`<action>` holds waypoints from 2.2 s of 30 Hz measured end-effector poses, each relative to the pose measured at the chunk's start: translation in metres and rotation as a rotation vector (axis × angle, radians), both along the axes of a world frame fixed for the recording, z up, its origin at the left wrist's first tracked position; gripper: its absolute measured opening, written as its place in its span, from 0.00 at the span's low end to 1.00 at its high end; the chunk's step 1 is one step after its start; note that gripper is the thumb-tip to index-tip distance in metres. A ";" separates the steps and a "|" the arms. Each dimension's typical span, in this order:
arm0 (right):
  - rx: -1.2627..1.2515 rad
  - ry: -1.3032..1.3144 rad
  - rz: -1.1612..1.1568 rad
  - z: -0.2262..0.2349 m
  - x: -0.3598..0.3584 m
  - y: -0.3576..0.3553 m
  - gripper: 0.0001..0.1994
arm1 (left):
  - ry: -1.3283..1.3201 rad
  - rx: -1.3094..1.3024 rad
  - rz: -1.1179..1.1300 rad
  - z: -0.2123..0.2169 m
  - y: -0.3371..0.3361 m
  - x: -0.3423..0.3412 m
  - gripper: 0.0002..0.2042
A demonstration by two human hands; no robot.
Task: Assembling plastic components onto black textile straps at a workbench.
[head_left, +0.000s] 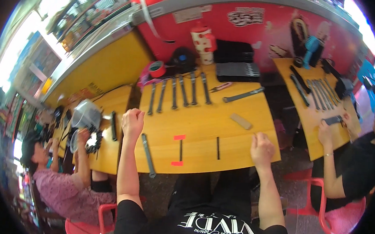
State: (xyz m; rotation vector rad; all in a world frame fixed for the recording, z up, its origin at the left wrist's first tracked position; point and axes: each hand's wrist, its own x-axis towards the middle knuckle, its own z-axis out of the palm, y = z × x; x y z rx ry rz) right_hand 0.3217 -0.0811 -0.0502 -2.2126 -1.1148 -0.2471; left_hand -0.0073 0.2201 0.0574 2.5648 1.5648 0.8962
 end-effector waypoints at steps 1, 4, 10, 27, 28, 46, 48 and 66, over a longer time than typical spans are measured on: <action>-0.006 0.004 -0.006 0.003 -0.002 0.000 0.06 | 0.015 -0.027 0.071 -0.006 -0.004 -0.021 0.12; -0.014 -0.004 0.009 0.003 0.000 -0.001 0.06 | 0.030 -0.036 0.163 -0.021 -0.026 -0.061 0.15; -0.020 -0.056 0.002 0.001 -0.002 0.000 0.07 | 0.242 -0.343 0.284 -0.048 -0.058 -0.052 0.18; 0.362 0.143 0.619 0.084 -0.144 -0.005 0.10 | -1.298 -1.395 -0.532 -0.014 -0.205 -0.019 0.11; 0.204 0.266 0.654 0.093 -0.158 -0.007 0.11 | -1.360 -1.516 -0.547 -0.022 -0.212 -0.012 0.11; 0.183 0.103 0.527 0.078 -0.172 -0.016 0.10 | -1.425 -1.662 -0.495 -0.048 -0.230 0.017 0.10; 0.179 0.093 0.523 0.078 -0.172 -0.016 0.10 | -1.429 -1.660 -0.488 -0.049 -0.231 0.017 0.10; 0.104 -0.150 0.545 0.076 -0.170 -0.018 0.19 | -1.329 -1.484 -0.425 -0.047 -0.233 0.017 0.09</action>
